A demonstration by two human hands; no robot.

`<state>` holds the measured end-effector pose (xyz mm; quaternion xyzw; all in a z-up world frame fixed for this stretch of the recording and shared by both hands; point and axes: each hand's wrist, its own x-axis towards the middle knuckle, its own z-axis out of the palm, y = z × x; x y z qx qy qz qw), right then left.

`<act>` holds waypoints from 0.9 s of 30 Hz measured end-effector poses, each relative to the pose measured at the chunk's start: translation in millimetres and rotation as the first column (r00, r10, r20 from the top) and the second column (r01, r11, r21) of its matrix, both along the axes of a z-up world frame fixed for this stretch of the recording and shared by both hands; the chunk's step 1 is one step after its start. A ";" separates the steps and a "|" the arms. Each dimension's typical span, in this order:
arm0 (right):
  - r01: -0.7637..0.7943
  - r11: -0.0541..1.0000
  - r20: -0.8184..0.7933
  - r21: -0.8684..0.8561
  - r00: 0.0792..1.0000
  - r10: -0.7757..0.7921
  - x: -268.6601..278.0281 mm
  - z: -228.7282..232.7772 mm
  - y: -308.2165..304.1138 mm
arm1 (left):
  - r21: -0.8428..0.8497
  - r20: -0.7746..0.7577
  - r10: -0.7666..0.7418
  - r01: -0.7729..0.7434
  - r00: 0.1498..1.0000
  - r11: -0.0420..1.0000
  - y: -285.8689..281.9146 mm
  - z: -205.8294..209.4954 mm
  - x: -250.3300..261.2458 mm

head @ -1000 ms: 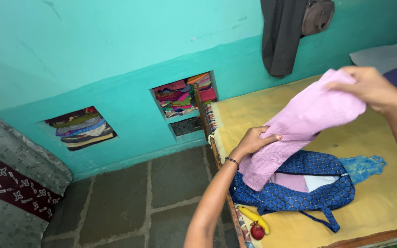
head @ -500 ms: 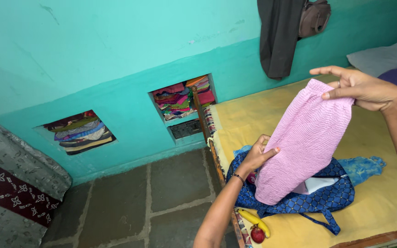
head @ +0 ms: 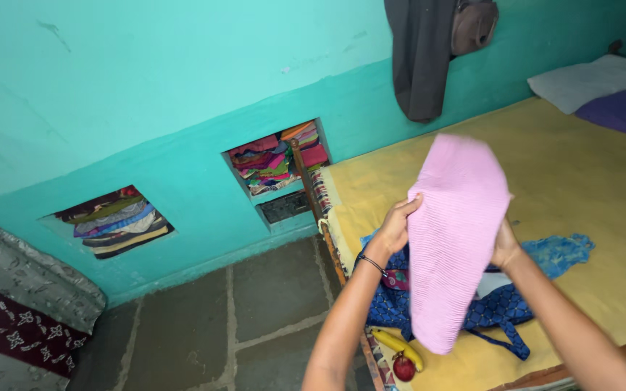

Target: The person folds a pink cloth, a blue patterned cloth, and a white cloth on a bed and places each folded item into a blue patterned bag. The person handles each item one at a time, folding them neatly before packing them.

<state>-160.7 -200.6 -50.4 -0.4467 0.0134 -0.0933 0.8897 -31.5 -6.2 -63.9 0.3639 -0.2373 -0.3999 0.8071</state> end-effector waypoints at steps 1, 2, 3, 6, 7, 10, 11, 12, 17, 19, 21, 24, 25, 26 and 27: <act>-0.049 0.988 0.036 0.145 0.998 0.044 -4.6 -12.1 -6.0 | 0.037 0.045 0.028 -0.030 0.999 0.999 -0.8 6.0 2.1; -0.101 0.954 0.079 0.284 0.993 0.082 -6.8 -18.9 -11.6 | 0.072 0.091 0.055 -0.062 0.994 0.995 -1.3 11.3 4.4; -0.152 0.950 0.091 0.273 0.987 0.132 -5.1 -21.5 -14.6 | 0.112 0.137 0.081 -0.096 0.987 0.989 0.7 14.0 5.1; -0.171 0.981 0.068 0.096 0.984 0.165 2.8 -8.6 -21.1 | 0.131 0.253 0.118 -0.155 0.960 0.979 0.4 18.6 7.5; -0.090 0.994 0.031 -0.065 0.995 0.092 4.6 -2.7 -19.1 | 0.143 0.298 0.130 -0.179 0.946 0.973 -1.5 20.4 9.6; 0.011 0.933 -0.164 -0.361 0.984 -0.075 9.5 12.8 -7.9 | 0.186 0.470 0.176 -0.293 0.865 0.938 -2.5 21.7 14.6; 0.015 0.906 -0.242 -0.423 0.962 -0.129 10.9 15.5 -5.0 | 0.204 0.557 0.188 -0.352 0.809 0.913 -1.8 22.1 17.8; 0.036 0.922 -0.189 -0.386 0.975 -0.118 11.3 18.1 -4.7 | 0.215 0.639 0.192 -0.412 0.745 0.886 -1.3 23.3 21.0; 0.122 0.634 -0.012 -0.764 0.979 -0.202 25.2 34.4 -19.2 | 0.256 0.594 0.405 -0.640 0.695 0.724 -3.6 45.2 31.9; 0.148 0.734 -0.046 -0.663 0.970 -0.238 27.9 36.8 -27.9 | 0.266 0.623 0.424 -0.688 0.657 0.676 -2.4 50.9 28.5; 0.174 0.710 -0.073 -0.682 0.950 -0.302 32.3 41.8 -33.7 | 0.203 0.532 0.462 -0.636 0.710 0.744 -2.9 57.9 25.5; 0.254 0.640 -0.036 -0.725 0.914 -0.403 34.2 47.4 -33.1 | 0.054 0.716 0.359 -0.561 0.598 0.826 -4.5 65.5 24.3; 0.325 0.701 0.009 -0.634 0.910 -0.414 33.2 51.8 -34.1 | 0.082 0.656 0.338 -0.509 0.675 0.857 -6.9 67.9 25.2; 0.389 0.752 0.053 -0.532 0.902 -0.429 31.6 57.1 -34.8 | 0.105 0.591 0.311 -0.453 0.745 0.886 -10.0 70.0 25.8; 0.382 0.753 0.025 -0.535 0.899 -0.438 29.1 61.7 -33.7 | 0.125 0.517 0.279 -0.394 0.809 0.911 -11.1 70.2 25.0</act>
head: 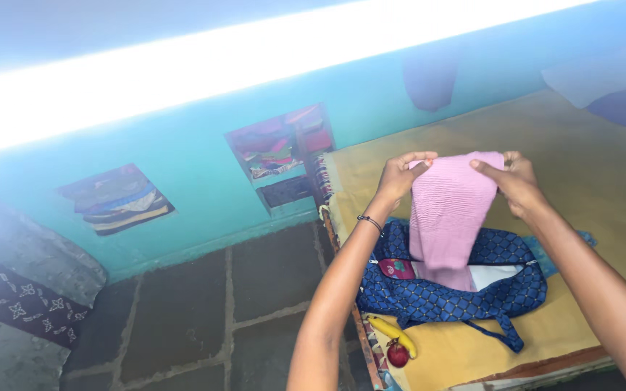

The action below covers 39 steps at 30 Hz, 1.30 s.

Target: The person folds a pink cloth, a blue patterned cloth, and a white cloth on a bed and places each folded item into a blue patterned bag. The person handles each item one at a time, folding them neatly before packing them.

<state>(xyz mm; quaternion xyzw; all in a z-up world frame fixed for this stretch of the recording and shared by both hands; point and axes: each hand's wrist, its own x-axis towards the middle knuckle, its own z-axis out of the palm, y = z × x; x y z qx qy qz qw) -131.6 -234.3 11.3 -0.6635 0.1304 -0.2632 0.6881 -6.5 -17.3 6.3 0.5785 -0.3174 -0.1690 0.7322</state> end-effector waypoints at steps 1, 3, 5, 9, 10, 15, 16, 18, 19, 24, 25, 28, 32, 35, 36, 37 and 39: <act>0.010 1.000 -0.027 0.010 1.000 -0.010 -2.3 4.9 1.7 | 0.041 0.013 -0.004 0.004 1.000 0.999 -0.8 0.5 -0.3; -0.071 0.997 -0.022 0.029 0.997 0.072 -13.0 11.7 3.9 | 0.128 0.038 -0.015 0.010 0.999 0.992 1.7 0.2 -1.6; -0.251 0.968 0.048 0.025 0.967 0.250 -24.8 22.6 1.1 | 0.119 0.167 -0.034 0.014 0.985 0.993 7.2 4.2 -1.0; -0.294 0.905 -0.024 -0.308 0.953 0.301 -29.0 30.6 1.6 | 0.296 0.457 -0.015 -0.136 0.889 0.946 17.4 13.6 1.3; -0.275 0.882 -0.054 -0.382 0.960 0.276 -28.6 29.5 1.9 | 0.311 0.553 0.008 -0.215 0.833 0.926 17.5 15.0 0.0; -0.161 0.784 -0.128 -0.599 0.986 0.105 -23.3 28.5 -5.8 | 0.407 0.693 0.076 -0.477 0.717 0.779 17.9 20.5 -12.8; -0.178 0.775 -0.141 -0.606 0.983 0.116 -23.2 31.4 -10.6 | 0.380 0.710 0.096 -0.495 0.697 0.781 19.5 22.6 -14.8; -0.186 0.765 -0.167 -0.616 0.980 0.104 -20.8 36.5 -17.5 | 0.323 0.743 0.136 -0.529 0.655 0.785 23.7 28.1 -17.0; -0.178 0.763 -0.181 -0.621 0.980 0.081 -20.8 39.4 -21.7 | 0.330 0.700 0.147 -0.499 0.699 0.801 26.0 31.4 -16.4; -0.040 0.671 -0.008 -0.740 0.999 0.051 -19.5 44.7 -27.8 | 0.234 0.518 0.194 -0.356 0.833 0.905 29.7 35.8 -15.7; -0.002 0.656 0.019 -0.755 1.000 0.025 -19.2 45.1 -25.5 | 0.070 0.655 0.304 -0.457 0.691 0.887 28.4 35.4 -16.7; 0.072 0.674 0.069 -0.735 0.997 -0.032 -18.9 48.6 -14.6 | -0.287 0.798 0.497 -0.511 0.341 0.811 23.7 36.8 -20.0; 0.325 0.259 0.324 -0.910 0.945 -0.046 -20.7 61.9 1.9 | 0.070 0.547 0.239 -0.328 0.802 0.942 20.7 44.3 -30.9; 0.165 0.170 0.185 -0.972 0.977 0.110 -14.8 73.3 16.2 | 0.178 0.403 0.024 -0.104 0.915 0.978 22.6 50.3 -42.0; 0.019 0.157 0.038 -0.987 0.992 0.120 -10.6 77.8 18.6 | 0.161 0.429 -0.015 -0.060 0.903 0.985 21.7 51.0 -44.7; -0.127 0.142 -0.109 -0.982 0.986 0.126 -3.0 81.6 22.0 | 0.134 0.436 -0.004 -0.061 0.900 0.989 20.9 51.1 -44.8; -0.394 0.239 -0.371 -0.888 0.919 0.137 8.2 81.0 29.8 | 0.089 0.442 0.015 -0.060 0.897 0.994 21.1 41.7 -44.6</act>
